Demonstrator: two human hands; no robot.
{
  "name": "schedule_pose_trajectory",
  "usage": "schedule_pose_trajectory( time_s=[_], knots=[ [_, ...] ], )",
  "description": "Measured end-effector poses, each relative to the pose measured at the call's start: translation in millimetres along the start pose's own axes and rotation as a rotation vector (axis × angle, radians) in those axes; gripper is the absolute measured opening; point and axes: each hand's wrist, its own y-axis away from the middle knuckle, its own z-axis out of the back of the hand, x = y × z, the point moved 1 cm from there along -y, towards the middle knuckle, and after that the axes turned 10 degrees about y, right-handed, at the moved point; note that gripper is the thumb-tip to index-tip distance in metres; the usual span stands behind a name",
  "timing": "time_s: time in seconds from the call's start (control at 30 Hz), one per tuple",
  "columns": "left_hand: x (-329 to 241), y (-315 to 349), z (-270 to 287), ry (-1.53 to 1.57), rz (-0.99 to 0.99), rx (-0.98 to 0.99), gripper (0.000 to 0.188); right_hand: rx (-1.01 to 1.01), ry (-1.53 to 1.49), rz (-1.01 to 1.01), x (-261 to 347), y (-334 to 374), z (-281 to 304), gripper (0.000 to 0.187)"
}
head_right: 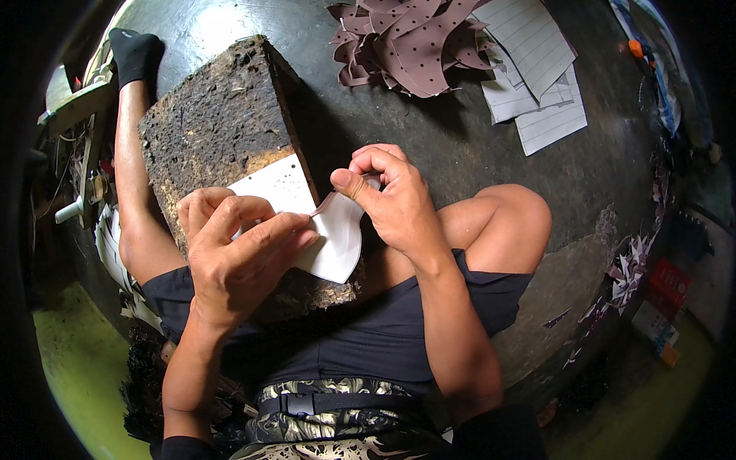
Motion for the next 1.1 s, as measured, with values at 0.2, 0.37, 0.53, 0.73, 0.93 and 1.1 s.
schedule_pose_trajectory(
  time_s=[0.2, 0.37, 0.53, 0.73, 0.93, 1.1],
  knots=[
    [-4.5, 0.2, 1.9, -0.028, 0.014, 0.009, 0.025, -0.026, 0.059, 0.046, 3.3, -0.5, 1.3, 0.034],
    [0.3, -2.5, 6.0, -0.01, 0.004, 0.043, 0.025, -0.028, 0.083, 0.055, 3.7, 0.0, 1.9, 0.033],
    [0.4, -2.9, 3.2, 0.039, 0.005, 0.056, 0.025, -0.066, 0.12, 0.126, 5.0, -5.5, 1.8, 0.031],
    [0.7, -4.8, 8.5, 0.016, -0.016, 0.095, 0.026, -0.077, 0.119, 0.139, 6.7, -8.2, 5.7, 0.024],
    [-6.5, -3.1, -0.2, 0.011, 0.014, 0.05, 0.028, -0.266, -0.006, 0.019, 14.1, -7.3, 2.8, 0.048],
    [-11.1, 4.4, -6.6, 0.028, 0.06, -0.005, 0.028, -0.133, -0.8, -0.381, 36.0, 31.6, 4.1, 0.096]
  ],
)
